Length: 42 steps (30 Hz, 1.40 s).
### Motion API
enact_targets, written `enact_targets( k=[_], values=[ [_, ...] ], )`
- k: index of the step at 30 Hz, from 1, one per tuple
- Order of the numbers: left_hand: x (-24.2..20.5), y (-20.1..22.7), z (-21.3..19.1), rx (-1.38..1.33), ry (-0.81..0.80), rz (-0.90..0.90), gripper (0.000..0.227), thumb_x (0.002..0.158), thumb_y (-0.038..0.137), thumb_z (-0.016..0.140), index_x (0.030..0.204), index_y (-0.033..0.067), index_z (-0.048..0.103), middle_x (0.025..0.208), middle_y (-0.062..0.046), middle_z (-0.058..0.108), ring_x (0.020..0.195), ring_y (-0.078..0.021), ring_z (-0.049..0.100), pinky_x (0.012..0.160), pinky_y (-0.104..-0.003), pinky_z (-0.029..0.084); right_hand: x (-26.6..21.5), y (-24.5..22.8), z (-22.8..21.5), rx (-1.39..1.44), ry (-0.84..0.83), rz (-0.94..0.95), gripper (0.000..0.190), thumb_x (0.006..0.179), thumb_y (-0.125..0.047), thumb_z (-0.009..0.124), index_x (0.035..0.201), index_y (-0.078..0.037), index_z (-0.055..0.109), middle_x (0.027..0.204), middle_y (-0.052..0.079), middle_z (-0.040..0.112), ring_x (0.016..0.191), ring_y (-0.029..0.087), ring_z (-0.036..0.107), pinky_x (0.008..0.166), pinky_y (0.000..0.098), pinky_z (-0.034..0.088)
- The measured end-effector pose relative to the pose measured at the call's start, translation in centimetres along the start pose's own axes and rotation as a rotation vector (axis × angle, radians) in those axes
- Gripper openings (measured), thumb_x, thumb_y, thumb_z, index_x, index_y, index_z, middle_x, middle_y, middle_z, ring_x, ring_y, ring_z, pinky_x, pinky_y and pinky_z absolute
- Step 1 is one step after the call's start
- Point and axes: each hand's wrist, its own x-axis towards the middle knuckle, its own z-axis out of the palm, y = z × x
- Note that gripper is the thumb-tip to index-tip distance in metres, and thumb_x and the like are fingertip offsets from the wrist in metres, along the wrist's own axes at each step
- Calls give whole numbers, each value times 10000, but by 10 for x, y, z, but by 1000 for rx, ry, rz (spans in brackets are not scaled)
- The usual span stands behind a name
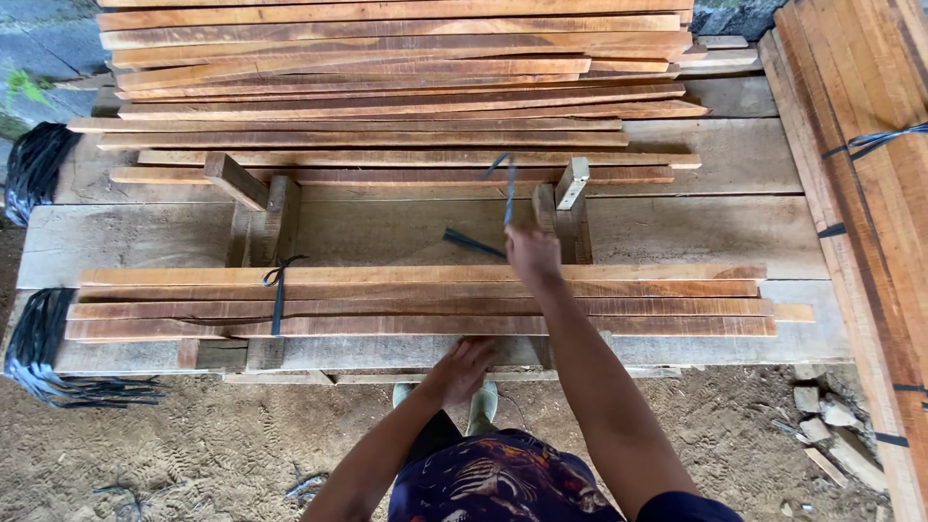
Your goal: Bundling thin pieces of wood using plastic ties and cutting them to size.
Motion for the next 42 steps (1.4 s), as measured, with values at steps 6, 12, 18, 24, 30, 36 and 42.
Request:
enact_targets(
  k=[6, 12, 18, 24, 30, 36, 42],
  values=[
    [18, -19, 12, -77, -247, -283, 552, 986, 306, 556, 1497, 124, 452, 1294, -192, 609, 1164, -430, 630, 937, -567, 515, -9, 19, 51, 272, -573, 277, 306, 864, -289, 585, 568, -235, 637, 507, 28, 605, 514, 295, 663, 607, 427, 517],
    [44, -27, 26, 78, -28, -237, 295, 994, 385, 598, 1055, 144, 758, 906, -172, 778, 868, -331, 772, 860, -498, 577, 10, 24, 28, 413, -837, 139, 370, 903, -286, 494, 540, -221, 507, 449, 8, 418, 393, 184, 364, 554, 417, 420],
    [80, -36, 14, -68, -376, -428, 426, 1082, 442, 420, 1240, 119, 650, 1145, -214, 709, 1063, -337, 706, 1056, -546, 449, 22, 30, 30, 537, -1075, 120, 372, 933, -301, 485, 586, -169, 507, 483, 34, 399, 437, 182, 283, 581, 480, 396],
    [92, -33, 24, -41, -231, -425, 345, 1043, 401, 475, 1170, 145, 667, 1026, -171, 676, 943, -328, 686, 923, -517, 471, 19, 39, 67, 468, -1084, 118, 470, 906, -468, 530, 569, -145, 578, 543, 90, 546, 423, 273, 500, 603, 493, 470],
    [99, -30, 51, -15, -93, -407, 263, 1004, 360, 530, 1100, 170, 685, 906, -128, 643, 822, -318, 665, 790, -488, 492, 22, 30, 53, 325, -1082, 76, 498, 881, -450, 498, 603, -59, 630, 653, 150, 627, 641, 366, 710, 668, 548, 527],
    [79, -18, 109, -4, 46, -419, 183, 965, 318, 584, 1031, 196, 703, 786, -86, 609, 702, -308, 645, 657, -460, 514, 21, 18, 9, 502, -952, 110, 520, 968, -375, 581, 491, -179, 520, 417, 19, 421, 316, 173, 339, 452, 402, 391],
    [47, -15, 191, 31, 197, -443, 105, 925, 276, 638, 961, 221, 720, 666, -43, 576, 582, -299, 625, 524, -432, 536, 10, 12, 23, 336, -742, 161, 307, 864, -308, 595, 683, -87, 708, 708, 173, 705, 706, 397, 731, 644, 500, 571]
  ],
)
